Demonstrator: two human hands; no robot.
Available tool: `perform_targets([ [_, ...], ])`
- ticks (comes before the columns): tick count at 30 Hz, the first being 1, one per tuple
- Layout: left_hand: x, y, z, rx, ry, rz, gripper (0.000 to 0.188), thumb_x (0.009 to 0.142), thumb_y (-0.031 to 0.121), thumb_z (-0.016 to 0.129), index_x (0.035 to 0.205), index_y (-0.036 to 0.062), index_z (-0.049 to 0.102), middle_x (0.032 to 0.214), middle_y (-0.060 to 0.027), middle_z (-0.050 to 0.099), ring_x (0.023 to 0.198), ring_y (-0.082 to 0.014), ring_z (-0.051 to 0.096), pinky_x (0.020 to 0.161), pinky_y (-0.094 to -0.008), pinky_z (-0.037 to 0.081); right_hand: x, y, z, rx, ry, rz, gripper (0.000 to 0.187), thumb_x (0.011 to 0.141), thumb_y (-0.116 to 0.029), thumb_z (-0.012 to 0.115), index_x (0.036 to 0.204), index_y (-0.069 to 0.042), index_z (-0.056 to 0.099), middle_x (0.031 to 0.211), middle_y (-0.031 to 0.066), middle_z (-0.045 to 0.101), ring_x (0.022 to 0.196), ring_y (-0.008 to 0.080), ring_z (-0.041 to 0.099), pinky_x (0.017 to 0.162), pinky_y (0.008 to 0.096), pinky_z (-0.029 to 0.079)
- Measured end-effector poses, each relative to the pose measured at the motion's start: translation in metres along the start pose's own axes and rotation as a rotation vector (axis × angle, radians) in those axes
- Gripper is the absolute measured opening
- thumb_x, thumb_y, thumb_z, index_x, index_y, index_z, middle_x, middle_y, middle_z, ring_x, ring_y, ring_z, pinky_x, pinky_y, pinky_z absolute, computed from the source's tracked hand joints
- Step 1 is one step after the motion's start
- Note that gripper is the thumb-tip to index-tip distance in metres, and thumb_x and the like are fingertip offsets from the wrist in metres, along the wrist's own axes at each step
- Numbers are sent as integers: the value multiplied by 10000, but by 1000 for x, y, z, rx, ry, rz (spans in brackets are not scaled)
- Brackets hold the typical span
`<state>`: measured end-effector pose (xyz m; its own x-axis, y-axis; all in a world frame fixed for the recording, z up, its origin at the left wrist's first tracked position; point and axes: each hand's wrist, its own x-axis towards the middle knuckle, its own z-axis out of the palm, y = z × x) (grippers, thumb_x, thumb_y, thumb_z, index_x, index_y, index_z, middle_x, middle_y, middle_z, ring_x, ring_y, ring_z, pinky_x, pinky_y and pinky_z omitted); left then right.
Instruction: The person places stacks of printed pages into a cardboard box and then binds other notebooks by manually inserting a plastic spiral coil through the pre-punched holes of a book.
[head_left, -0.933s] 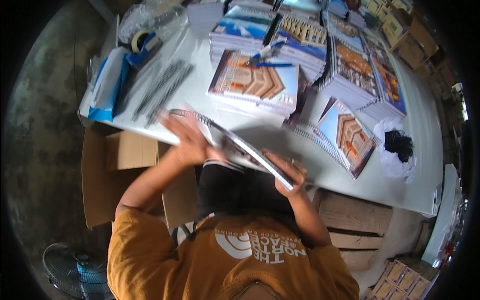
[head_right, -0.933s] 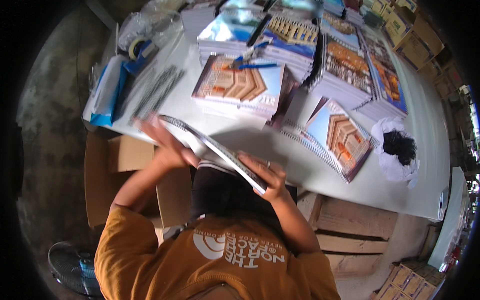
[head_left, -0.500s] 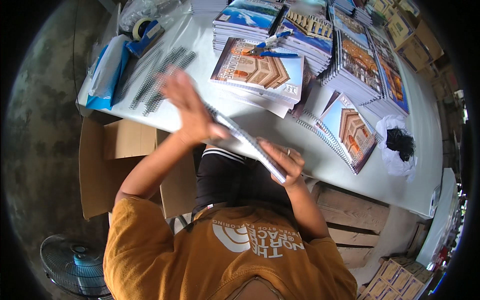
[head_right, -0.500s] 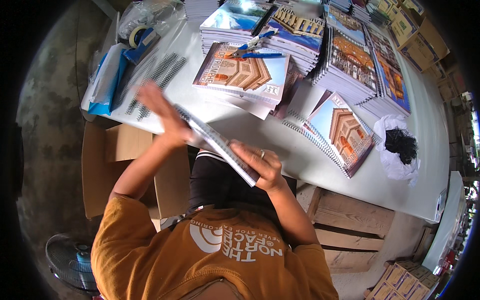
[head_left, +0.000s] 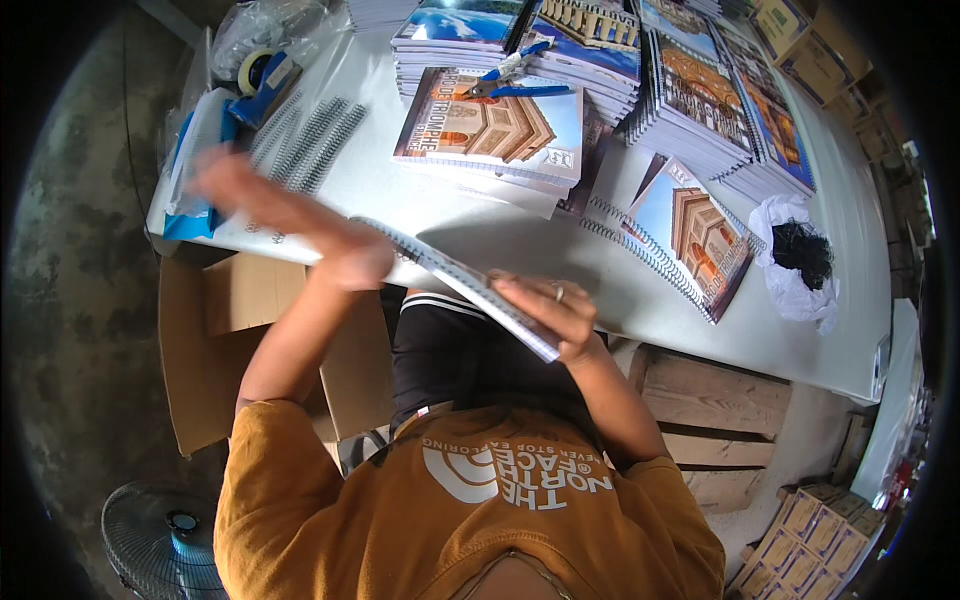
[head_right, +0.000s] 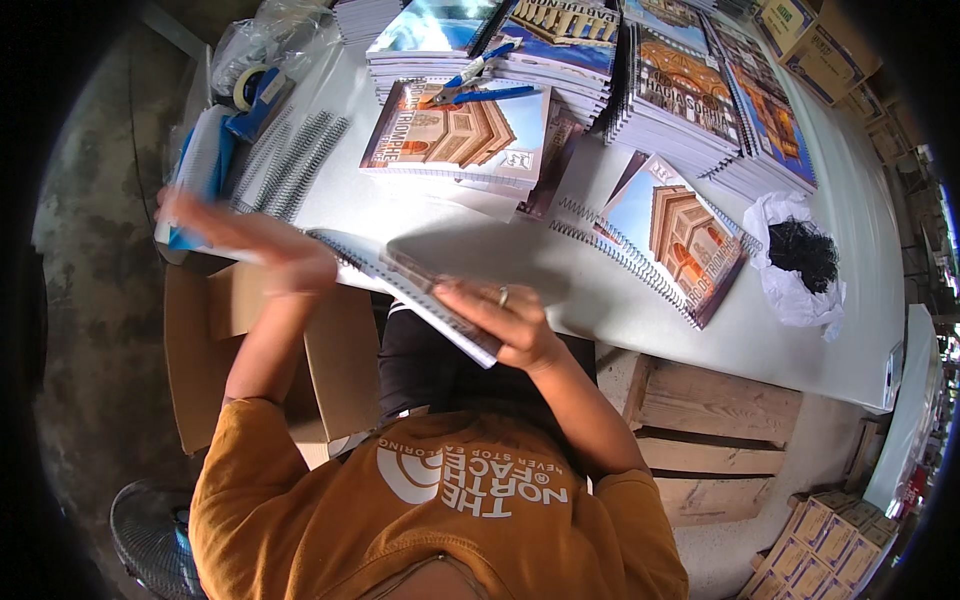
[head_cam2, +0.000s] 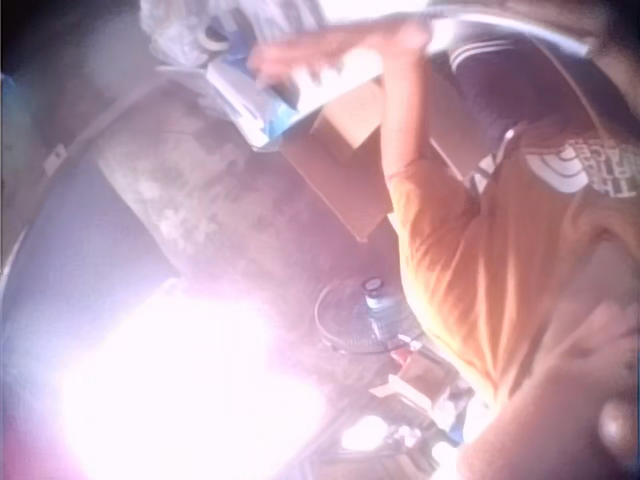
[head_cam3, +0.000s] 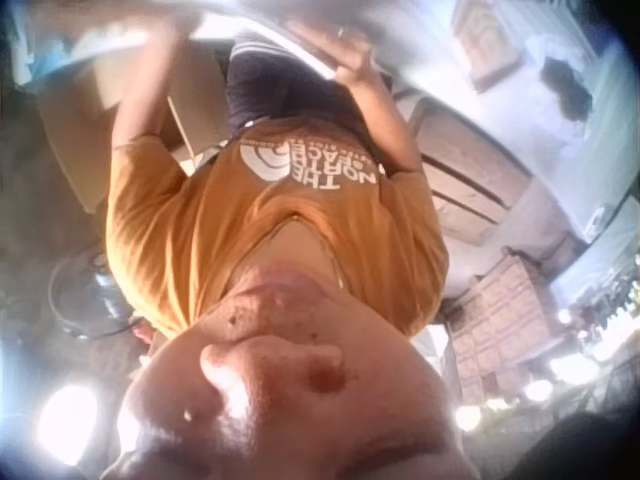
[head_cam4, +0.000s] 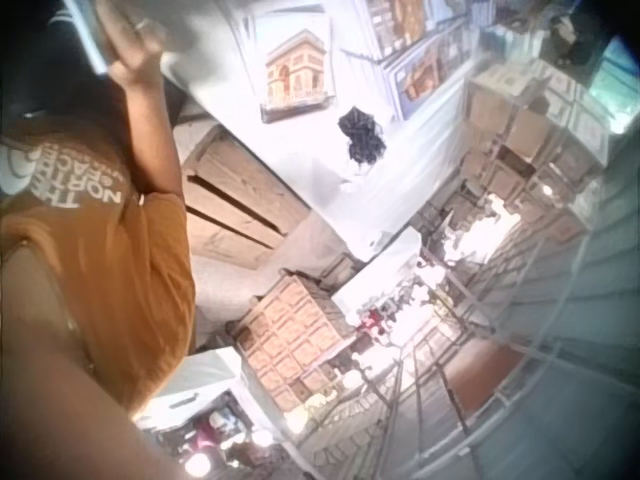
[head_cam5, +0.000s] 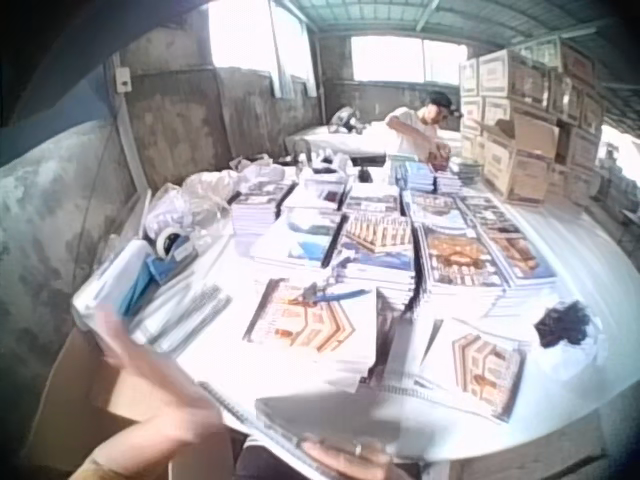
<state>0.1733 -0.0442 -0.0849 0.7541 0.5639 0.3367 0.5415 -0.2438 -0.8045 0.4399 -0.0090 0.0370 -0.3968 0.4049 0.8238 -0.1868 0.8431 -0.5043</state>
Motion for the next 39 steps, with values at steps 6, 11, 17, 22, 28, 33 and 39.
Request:
perform_targets([
  [6, 87, -68, -91, -560, 523, -367, 1095, 747, 785, 347, 1396, -70, 126, 1450, -282, 134, 1355, -417, 84, 1087, -531, -15, -3, 3, -10, -63, 49, 15, 286, 748, -27, 650, 1026, 37, 630, 936, 165, 671, 839, 277, 675, 697, 326, 556],
  [11, 87, -48, -76, -826, 462, -541, 1157, 697, 758, 500, 1397, -72, 102, 1460, -202, 198, 1352, -392, 151, 1103, -484, -36, 0, 3, -11, -46, 18, 33, 318, 739, -22, 661, 1049, 37, 619, 947, 160, 669, 851, 275, 673, 725, 334, 552],
  [17, 122, -95, -89, -347, 625, -491, 1021, 799, 746, 288, 1420, -21, 26, 1452, -242, 159, 1315, -462, 167, 1051, -592, 97, -5, 5, -8, -56, 27, 6, 317, 742, -19, 656, 1051, 41, 618, 949, 166, 668, 845, 276, 673, 717, 338, 554],
  [22, 101, -55, -100, -746, 437, -311, 1225, 690, 834, 357, 1395, -80, -54, 1429, -339, -5, 1351, -437, 21, 1070, -542, -57, -4, 10, -11, -68, 44, 32, 346, 727, -25, 661, 1066, 23, 617, 976, 160, 663, 861, 283, 669, 726, 339, 549],
  [28, 113, -58, -88, -648, 533, -584, 1038, 763, 786, 294, 1370, -55, 240, 1405, -306, 205, 1328, -407, 167, 1058, -584, 78, -4, 5, -2, -53, 87, 87, 321, 730, 3, 652, 1049, 20, 623, 985, 150, 662, 868, 275, 666, 736, 334, 545],
  [33, 143, -109, -106, -692, 427, -567, 651, 779, 630, 512, 1004, 22, 576, 973, -163, 559, 907, -303, 557, 777, -374, 446, -1, -2, -15, 123, 17, 356, 290, 787, 5, 617, 1076, -20, 629, 992, 135, 667, 859, 266, 666, 739, 309, 530],
  [39, 157, -117, -110, -809, 329, -467, 441, 674, 531, 678, 664, 120, 518, 632, 12, 486, 590, -180, 477, 601, -316, 380, 0, -2, -11, 277, 47, 407, 364, 769, 88, 580, 1111, -31, 617, 1087, 115, 642, 942, 215, 646, 798, 288, 511],
])
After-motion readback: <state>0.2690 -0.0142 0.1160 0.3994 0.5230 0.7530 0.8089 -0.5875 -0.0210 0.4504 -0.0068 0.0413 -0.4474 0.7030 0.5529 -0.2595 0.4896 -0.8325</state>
